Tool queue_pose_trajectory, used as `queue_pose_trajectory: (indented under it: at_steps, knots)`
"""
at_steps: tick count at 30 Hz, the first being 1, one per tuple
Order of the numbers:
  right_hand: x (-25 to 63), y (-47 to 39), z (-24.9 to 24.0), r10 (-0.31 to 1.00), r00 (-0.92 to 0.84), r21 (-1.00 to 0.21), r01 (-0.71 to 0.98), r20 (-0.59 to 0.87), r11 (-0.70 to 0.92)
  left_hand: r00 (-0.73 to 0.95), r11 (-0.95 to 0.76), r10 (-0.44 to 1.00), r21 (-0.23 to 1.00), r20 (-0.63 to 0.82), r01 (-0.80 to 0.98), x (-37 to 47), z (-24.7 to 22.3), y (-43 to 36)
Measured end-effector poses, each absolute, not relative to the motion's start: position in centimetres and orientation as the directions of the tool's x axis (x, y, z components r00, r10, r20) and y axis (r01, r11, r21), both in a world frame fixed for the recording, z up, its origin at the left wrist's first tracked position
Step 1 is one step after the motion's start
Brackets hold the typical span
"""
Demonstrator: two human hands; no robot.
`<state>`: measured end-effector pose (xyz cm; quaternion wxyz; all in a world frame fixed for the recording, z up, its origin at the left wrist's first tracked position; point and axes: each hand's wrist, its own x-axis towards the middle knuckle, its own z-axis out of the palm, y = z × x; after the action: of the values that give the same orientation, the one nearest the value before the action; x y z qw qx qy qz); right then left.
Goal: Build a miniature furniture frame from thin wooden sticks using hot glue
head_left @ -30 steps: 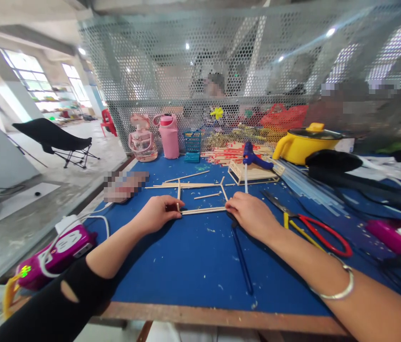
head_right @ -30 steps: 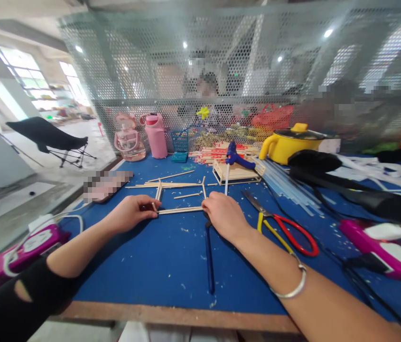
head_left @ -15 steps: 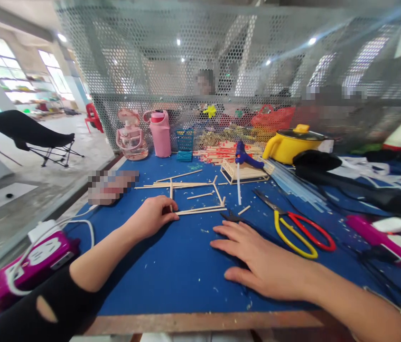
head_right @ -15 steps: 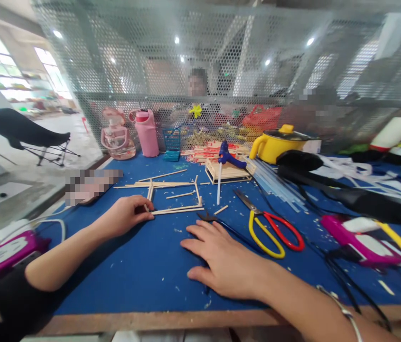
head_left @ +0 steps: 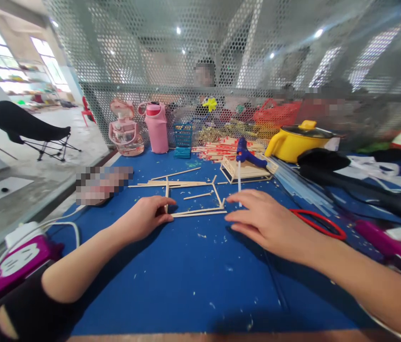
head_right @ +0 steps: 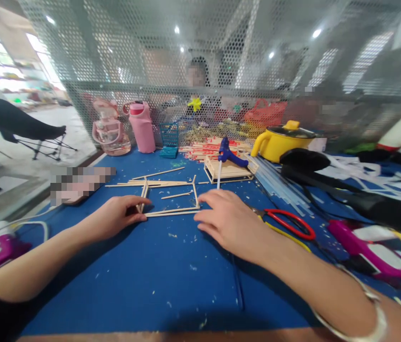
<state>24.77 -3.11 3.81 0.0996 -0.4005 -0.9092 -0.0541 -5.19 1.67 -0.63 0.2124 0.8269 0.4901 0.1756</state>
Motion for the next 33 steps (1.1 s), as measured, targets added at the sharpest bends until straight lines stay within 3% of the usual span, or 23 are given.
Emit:
queue_pose_trajectory:
  at_steps: [4, 12, 19, 23, 33]
  knots:
    - [22.0, 0.5, 1.5, 0.642, -0.68, 0.178, 0.723, 0.353, 0.668, 0.41, -0.382, 0.908, 0.566, 0.083, 0.731, -5.1, -0.6, 1.4]
    - [22.5, 0.8, -0.4, 0.639, -0.663, 0.075, 0.714, 0.389, 0.696, 0.309, -0.238, 0.95, 0.751, 0.047, 0.616, -5.0, -0.9, 0.7]
    - [23.0, 0.5, 0.2, 0.617, -0.63, 0.018, 0.706, 0.471, 0.708, 0.287, -0.096, 0.958, 0.94, -0.002, 0.326, -4.4, -0.7, 0.2]
    - [24.1, 0.1, 1.6, 0.602, -0.552, -0.058, 0.707, 0.577, 0.704, 0.321, -0.048, 0.947, 0.977, -0.022, 0.208, -4.0, 0.2, -0.6]
    - [24.3, -0.2, 1.9, 0.554, -0.602, 0.018, 0.686, 0.575, 0.727, 0.285, 0.054, 0.957, 0.998, -0.059, 0.023, -3.8, 0.8, -1.4]
